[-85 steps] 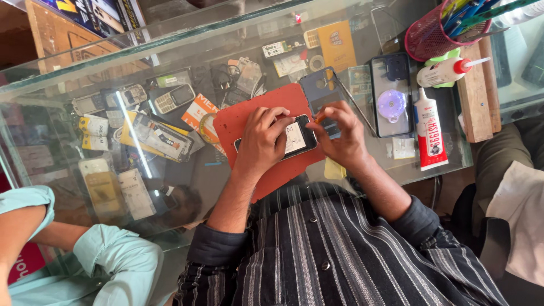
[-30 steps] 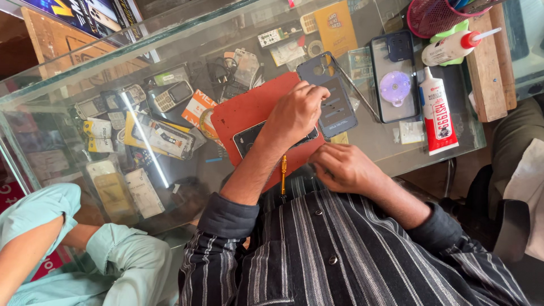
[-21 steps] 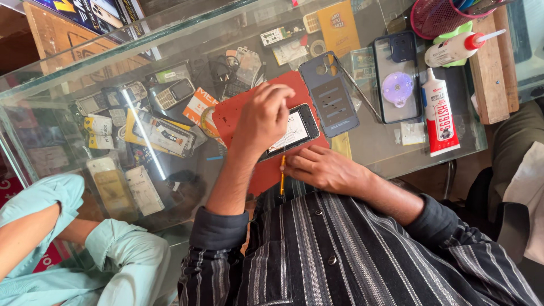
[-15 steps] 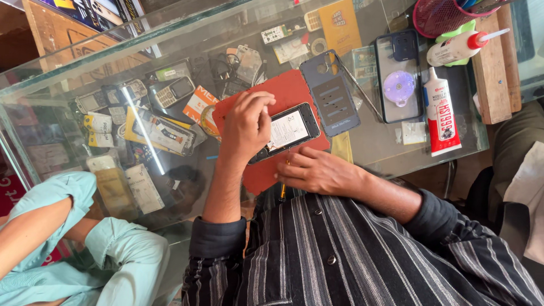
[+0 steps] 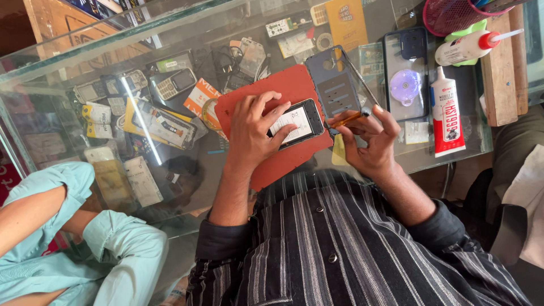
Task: The person repairs a smartphone at a glass workbench. They use a screwdriver to work on the opened phone lying on a red mat, then lift the phone, press its power button, plug a charging cable into it, and continue prying and adjusting the phone's internal components with the screwdriver.
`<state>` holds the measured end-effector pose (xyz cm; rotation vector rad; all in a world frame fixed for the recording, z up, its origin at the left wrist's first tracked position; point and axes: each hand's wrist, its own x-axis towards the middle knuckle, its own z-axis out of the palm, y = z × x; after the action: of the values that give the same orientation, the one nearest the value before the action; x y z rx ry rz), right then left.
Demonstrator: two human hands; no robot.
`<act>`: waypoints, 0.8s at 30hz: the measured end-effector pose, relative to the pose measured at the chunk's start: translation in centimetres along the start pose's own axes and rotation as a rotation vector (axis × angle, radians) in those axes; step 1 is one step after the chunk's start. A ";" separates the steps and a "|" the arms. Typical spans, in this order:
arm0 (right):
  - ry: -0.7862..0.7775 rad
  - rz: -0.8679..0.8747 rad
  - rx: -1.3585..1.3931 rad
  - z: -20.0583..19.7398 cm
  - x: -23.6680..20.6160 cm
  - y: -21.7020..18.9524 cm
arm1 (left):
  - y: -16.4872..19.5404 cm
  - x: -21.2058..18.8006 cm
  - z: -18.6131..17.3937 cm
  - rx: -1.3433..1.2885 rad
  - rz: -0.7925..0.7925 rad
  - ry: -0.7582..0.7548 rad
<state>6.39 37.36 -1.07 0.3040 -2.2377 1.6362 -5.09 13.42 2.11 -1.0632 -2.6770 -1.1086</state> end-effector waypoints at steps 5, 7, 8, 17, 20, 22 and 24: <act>-0.042 -0.035 -0.061 0.0 -0.5 0.6 | 0.1 0.0 0.2 0.037 -0.011 -0.030; -0.054 -0.052 -0.062 0.3 -0.5 0.8 | 0.1 -0.1 0.4 0.040 -0.016 -0.032; -0.062 -0.062 -0.062 0.4 -0.5 0.9 | 0.1 -0.1 0.5 0.039 -0.016 -0.027; -0.270 -0.177 -0.159 -0.1 0.8 0.3 | -0.1 -0.3 0.7 0.043 -0.008 -0.012; -0.231 -0.239 -0.135 0.2 0.8 0.6 | -0.5 -0.5 1.0 0.043 -0.001 -0.009; -0.117 -0.132 -0.128 0.8 0.4 1.4 | -0.9 -0.9 1.3 0.044 0.004 -0.005; -0.036 -0.048 -0.092 0.9 -0.5 2.5 | -1.6 -1.5 1.9 0.046 0.002 -0.004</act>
<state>5.80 37.27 -3.73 0.3627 -2.3057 1.5101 -4.50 12.99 -0.71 -1.0620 -2.6896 -1.0407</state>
